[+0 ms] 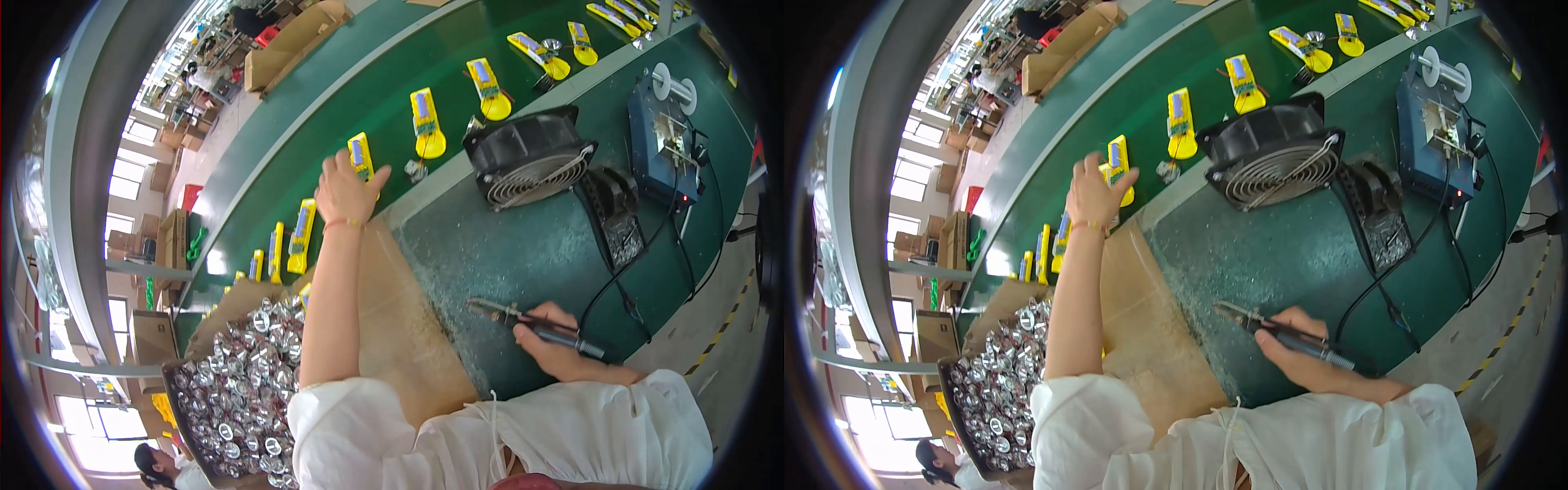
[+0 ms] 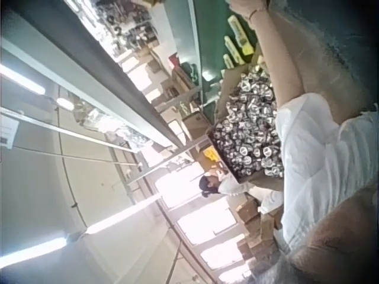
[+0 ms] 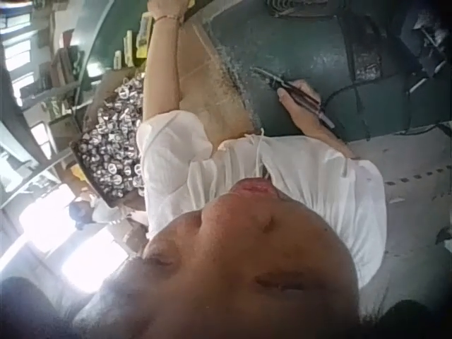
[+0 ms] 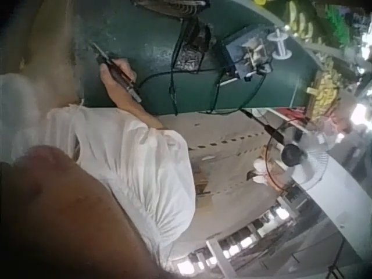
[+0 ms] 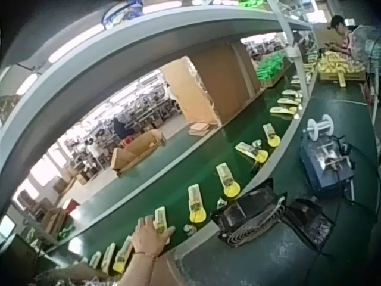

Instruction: Soldering wires to circuit boards and assembling components for yellow flashlights on a production line.

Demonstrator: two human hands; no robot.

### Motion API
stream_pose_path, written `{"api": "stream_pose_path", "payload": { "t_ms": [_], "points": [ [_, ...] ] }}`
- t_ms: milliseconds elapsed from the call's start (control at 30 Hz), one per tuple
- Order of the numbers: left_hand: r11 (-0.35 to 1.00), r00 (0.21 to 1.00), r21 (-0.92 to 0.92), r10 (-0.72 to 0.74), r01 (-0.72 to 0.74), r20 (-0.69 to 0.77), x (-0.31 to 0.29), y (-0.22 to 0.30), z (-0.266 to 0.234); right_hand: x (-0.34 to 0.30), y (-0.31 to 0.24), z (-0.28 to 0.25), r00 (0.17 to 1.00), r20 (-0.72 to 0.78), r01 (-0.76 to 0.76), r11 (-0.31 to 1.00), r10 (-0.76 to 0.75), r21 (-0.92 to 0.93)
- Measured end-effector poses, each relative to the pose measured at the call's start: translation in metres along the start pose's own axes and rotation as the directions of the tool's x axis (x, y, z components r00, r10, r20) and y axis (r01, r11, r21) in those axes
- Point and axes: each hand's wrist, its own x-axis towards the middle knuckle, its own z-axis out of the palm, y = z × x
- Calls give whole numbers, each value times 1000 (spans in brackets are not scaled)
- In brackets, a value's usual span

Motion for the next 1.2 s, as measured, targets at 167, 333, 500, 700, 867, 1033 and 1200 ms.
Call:
{"api": "stream_pose_path", "payload": {
  "t_ms": [167,333,500,700,867,1033,1200],
  "points": [
    [975,964,-218,32,27,263,98,82,26,3,-13,-2,997,21,-68,997,69,-21],
    [1000,885,22,6,-19,466,140,106,80,7,-10,-3,997,6,79,996,-80,31],
    [997,876,76,-45,10,480,154,108,89,5,-11,-5,1000,15,-7,997,6,82],
    [138,894,-942,300,305,334,99,29,-14,1,-2,-4,997,-57,-36,994,42,101],
    [-214,961,-970,273,112,50,11,-60,-123,0,0,-2,990,-123,-43,988,62,149],
    [-355,977,-935,190,-25,-98,-97,-125,-202,5,14,3,989,-100,111,993,-108,28],
    [-416,970,-900,135,-129,-201,-180,-158,-244,9,25,2,963,-158,230,971,-218,63]
  ]
}}
